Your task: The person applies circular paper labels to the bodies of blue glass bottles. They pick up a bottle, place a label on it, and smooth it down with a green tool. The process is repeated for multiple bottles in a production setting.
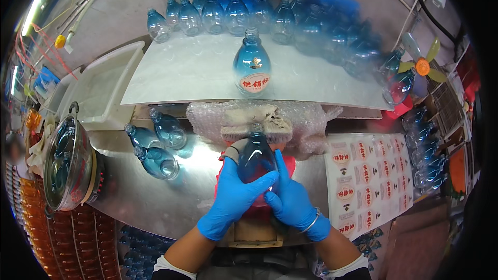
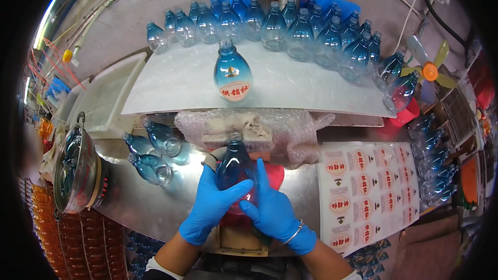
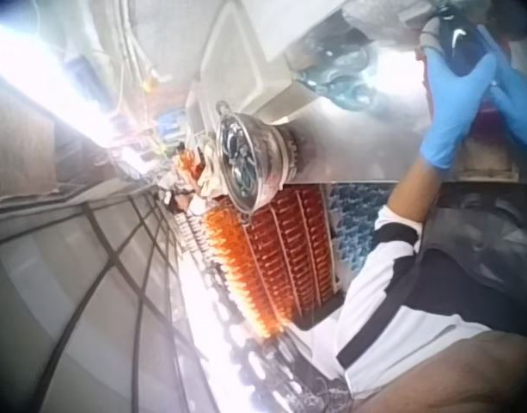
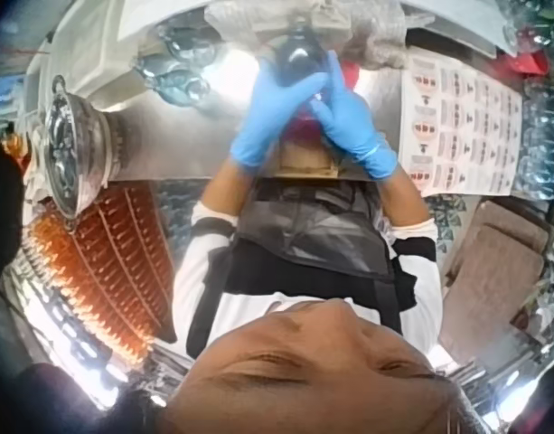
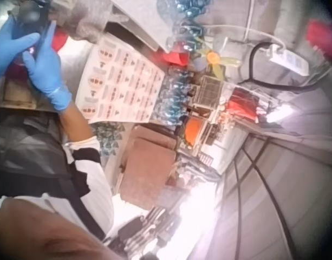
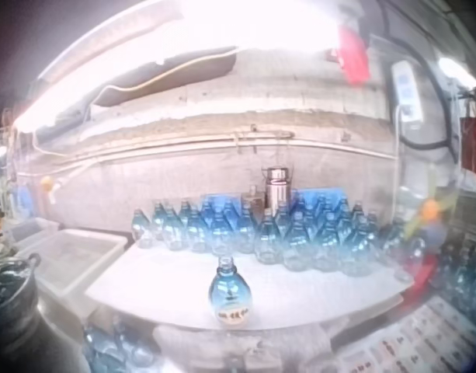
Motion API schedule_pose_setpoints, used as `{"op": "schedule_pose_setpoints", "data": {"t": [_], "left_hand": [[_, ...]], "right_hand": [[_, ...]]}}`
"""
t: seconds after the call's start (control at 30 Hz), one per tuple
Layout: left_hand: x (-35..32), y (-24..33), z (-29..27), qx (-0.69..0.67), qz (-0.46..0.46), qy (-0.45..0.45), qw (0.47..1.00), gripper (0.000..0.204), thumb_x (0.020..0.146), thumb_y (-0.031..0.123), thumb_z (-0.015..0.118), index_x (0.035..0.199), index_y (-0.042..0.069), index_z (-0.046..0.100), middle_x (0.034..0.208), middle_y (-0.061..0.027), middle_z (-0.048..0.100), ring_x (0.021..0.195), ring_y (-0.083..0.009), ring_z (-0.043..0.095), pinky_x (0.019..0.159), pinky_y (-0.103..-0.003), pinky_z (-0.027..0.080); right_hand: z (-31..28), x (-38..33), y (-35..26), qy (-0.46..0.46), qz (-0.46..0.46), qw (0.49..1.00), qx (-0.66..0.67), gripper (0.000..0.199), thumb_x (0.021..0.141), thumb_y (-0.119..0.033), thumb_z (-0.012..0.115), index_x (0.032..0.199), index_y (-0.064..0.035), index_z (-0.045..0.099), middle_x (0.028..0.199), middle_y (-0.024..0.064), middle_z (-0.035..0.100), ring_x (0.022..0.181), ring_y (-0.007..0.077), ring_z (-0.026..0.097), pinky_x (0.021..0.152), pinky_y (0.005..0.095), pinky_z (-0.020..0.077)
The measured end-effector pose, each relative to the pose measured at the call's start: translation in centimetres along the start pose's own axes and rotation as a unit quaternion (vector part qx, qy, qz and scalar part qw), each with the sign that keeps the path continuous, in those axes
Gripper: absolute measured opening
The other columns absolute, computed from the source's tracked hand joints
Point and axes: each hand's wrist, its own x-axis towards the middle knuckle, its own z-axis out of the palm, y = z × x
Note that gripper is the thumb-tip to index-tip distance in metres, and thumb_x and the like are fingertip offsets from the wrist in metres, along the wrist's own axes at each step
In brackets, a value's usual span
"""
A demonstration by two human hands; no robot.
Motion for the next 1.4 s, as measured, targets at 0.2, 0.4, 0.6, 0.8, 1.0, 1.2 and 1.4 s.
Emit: {"op": "schedule_pose_setpoints", "data": {"t": [0.2,0.4,0.6,0.8,1.0,1.2,1.4], "left_hand": [[-0.2,0.5,2.2,0.247,0.048,0.079,0.965,0.060,0.078,0.008,0.065,0.128,0.000,0.033,0.119,-0.0130,0.047,0.108,-0.0198,0.048,0.091,-0.031,0.041],[-0.2,-1.0,-0.3,0.038,-0.014,-0.003,0.999,0.052,0.083,0.007,0.058,0.129,0.001,0.033,0.118,-0.0101,0.047,0.106,-0.0172,0.048,0.091,-0.031,0.040],[0.0,-1.6,-0.9,-0.006,-0.033,-0.018,0.999,0.065,0.082,0.030,0.059,0.133,0.002,0.030,0.118,-0.0098,0.048,0.104,-0.0193,0.051,0.092,-0.034,0.039],[-0.2,-2.3,-1.0,0.001,-0.044,0.003,0.999,0.074,0.080,0.045,0.058,0.132,0.000,0.032,0.118,-0.0120,0.048,0.105,-0.0230,0.052,0.092,-0.036,0.042],[-0.3,-2.7,-0.9,0.034,-0.035,0.016,0.999,0.077,0.080,0.051,0.056,0.131,-0.001,0.033,0.115,-0.0128,0.051,0.103,-0.0237,0.053,0.091,-0.036,0.043],[-0.4,-2.5,-0.7,0.017,-0.038,0.025,0.999,0.073,0.081,0.047,0.056,0.131,0.000,0.034,0.115,-0.0121,0.051,0.102,-0.0242,0.054,0.090,-0.036,0.043],[-0.3,-1.8,-1.1,-0.018,-0.045,-0.016,0.999,0.061,0.084,0.026,0.058,0.132,0.000,0.031,0.121,-0.0111,0.047,0.107,-0.0204,0.049,0.094,-0.034,0.038]], "right_hand": [[1.2,-1.9,-1.5,0.122,-0.003,0.990,-0.069,0.078,0.082,-0.037,0.053,0.140,-0.0032,0.013,0.120,0.0251,0.049,0.068,0.0408,0.059,0.058,0.0440,0.0475],[-3.8,-2.2,-1.3,0.014,0.043,0.996,0.082,0.050,0.084,-0.030,0.060,0.129,-0.0143,0.046,0.111,0.0141,0.059,0.060,0.0160,0.054,0.062,0.0279,0.0472],[-17.7,-3.8,11.6,0.188,0.122,0.971,-0.077,0.016,0.076,-0.014,0.066,0.090,-0.0055,0.066,0.086,0.0076,0.065,0.070,0.0175,0.060,0.068,0.0265,0.0480],[-25.9,-1.3,14.8,0.062,0.115,0.965,-0.226,0.046,0.068,-0.017,0.074,0.109,-0.0043,0.058,0.105,0.0099,0.061,0.094,0.0218,0.059,0.082,0.0304,0.0463],[-29.9,0.7,16.0,-0.055,0.100,0.961,-0.251,0.061,0.055,-0.023,0.082,0.108,-0.0060,0.056,0.102,0.0087,0.059,0.092,0.0235,0.057,0.081,0.0323,0.0459],[-29.9,0.9,17.1,-0.008,0.140,0.951,-0.275,0.052,0.049,-0.027,0.084,0.090,-0.0062,0.059,0.088,0.0074,0.060,0.081,0.0242,0.058,0.073,0.0336,0.0461],[-29.0,0.0,19.7,0.073,0.081,0.957,-0.270,0.046,0.049,-0.026,0.085,0.081,-0.0063,0.058,0.077,0.0066,0.058,0.071,0.0206,0.055,0.066,0.0318,0.0448]]}}
